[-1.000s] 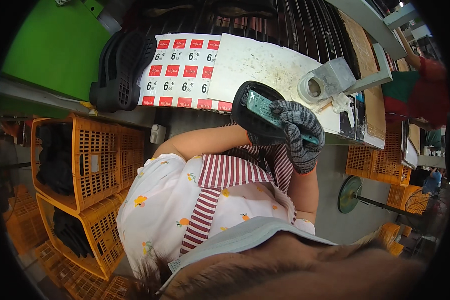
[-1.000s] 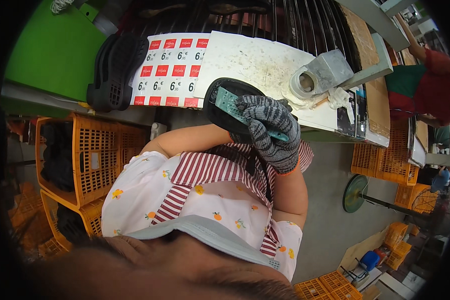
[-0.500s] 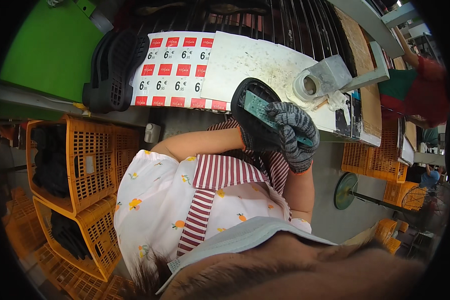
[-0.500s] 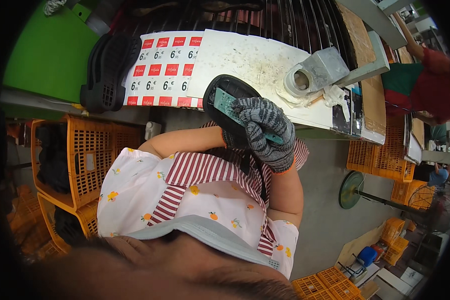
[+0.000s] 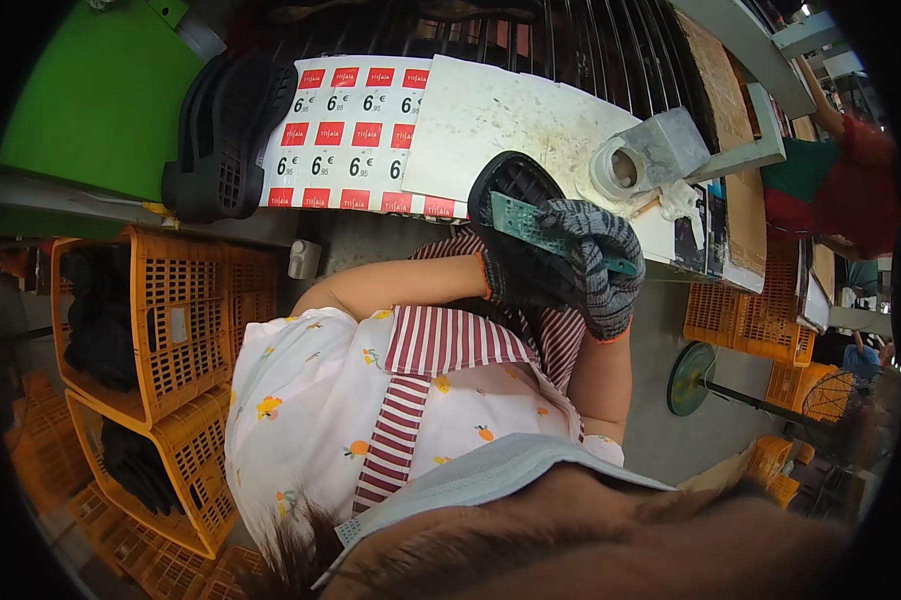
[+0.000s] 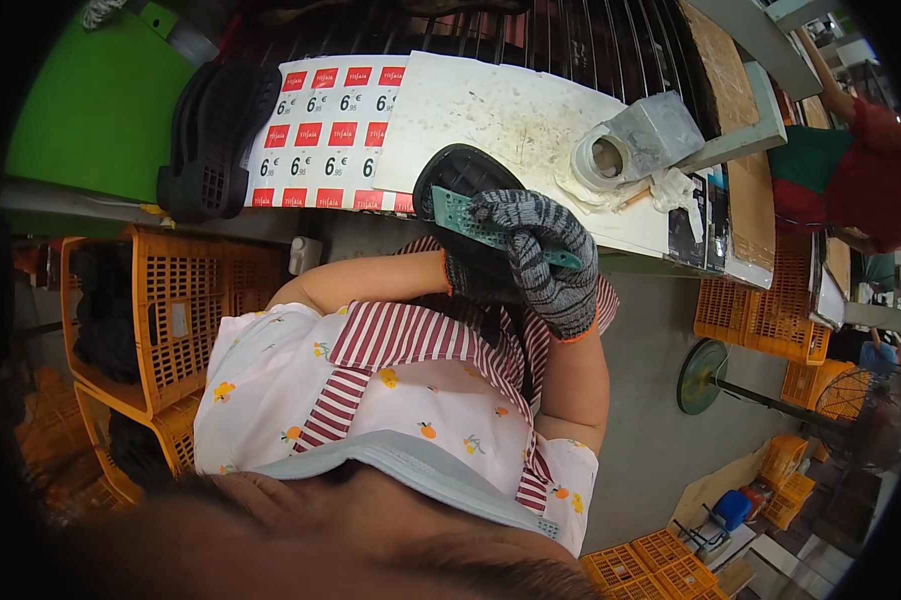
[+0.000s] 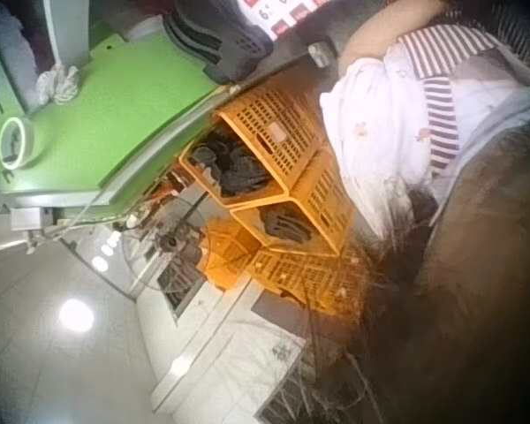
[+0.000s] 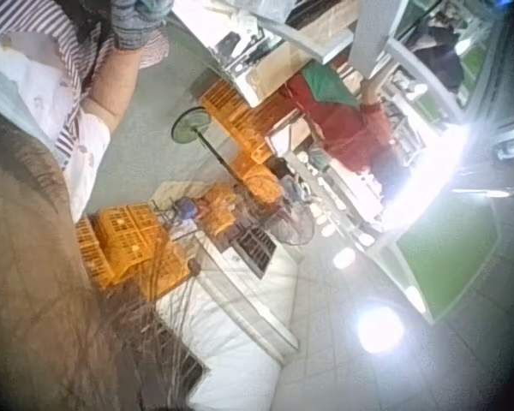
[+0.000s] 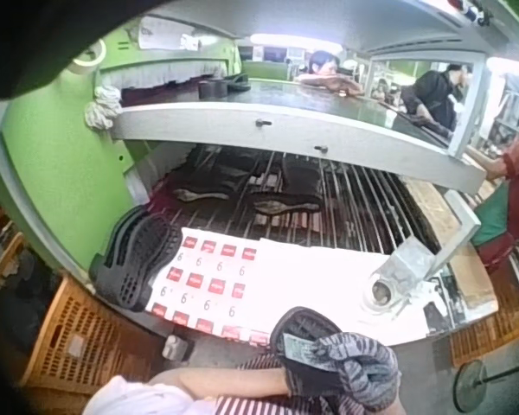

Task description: The person applies adhesive from a container onto shoe soles using an applicator tool and places the coated shoe soles onto a conveyor belt.

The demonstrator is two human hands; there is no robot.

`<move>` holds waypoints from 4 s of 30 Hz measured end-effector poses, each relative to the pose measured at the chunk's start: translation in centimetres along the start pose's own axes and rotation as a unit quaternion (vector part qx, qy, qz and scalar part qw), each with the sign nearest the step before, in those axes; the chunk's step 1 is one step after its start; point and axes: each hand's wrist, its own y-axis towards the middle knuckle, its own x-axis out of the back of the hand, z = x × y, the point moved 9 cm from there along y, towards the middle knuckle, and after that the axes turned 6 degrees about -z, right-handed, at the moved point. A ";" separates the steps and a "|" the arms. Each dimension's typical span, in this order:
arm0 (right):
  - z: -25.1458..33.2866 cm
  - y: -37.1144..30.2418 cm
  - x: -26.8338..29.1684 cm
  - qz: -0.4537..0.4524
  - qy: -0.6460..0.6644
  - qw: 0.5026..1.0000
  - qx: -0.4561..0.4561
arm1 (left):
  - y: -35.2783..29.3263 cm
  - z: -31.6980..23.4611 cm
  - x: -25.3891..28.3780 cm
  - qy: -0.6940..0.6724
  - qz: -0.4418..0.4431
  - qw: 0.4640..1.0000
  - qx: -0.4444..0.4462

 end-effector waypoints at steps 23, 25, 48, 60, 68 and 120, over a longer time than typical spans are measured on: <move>-2.2 0.3 1.2 0.078 0.021 0.983 -0.164 | 0.4 -0.3 -0.4 -0.224 0.082 0.961 0.138; -2.3 0.2 1.6 0.087 0.015 0.982 -0.168 | -0.6 1.5 -1.8 -0.262 0.086 0.951 0.143; -7.1 2.8 19.3 -0.246 -0.408 0.864 -0.163 | -3.8 2.2 14.9 -0.224 -0.180 0.881 0.375; -2.4 0.1 16.6 -0.312 -0.118 0.942 -0.047 | -6.1 3.8 10.5 -0.679 -0.201 0.618 0.342; -1.2 0.4 9.8 -0.236 -0.044 0.970 0.047 | -5.7 3.1 8.1 -0.748 -0.130 0.564 0.324; -3.8 -1.3 5.3 -0.194 -0.033 0.980 -0.039 | -3.8 2.9 8.6 -0.673 -0.188 0.622 0.354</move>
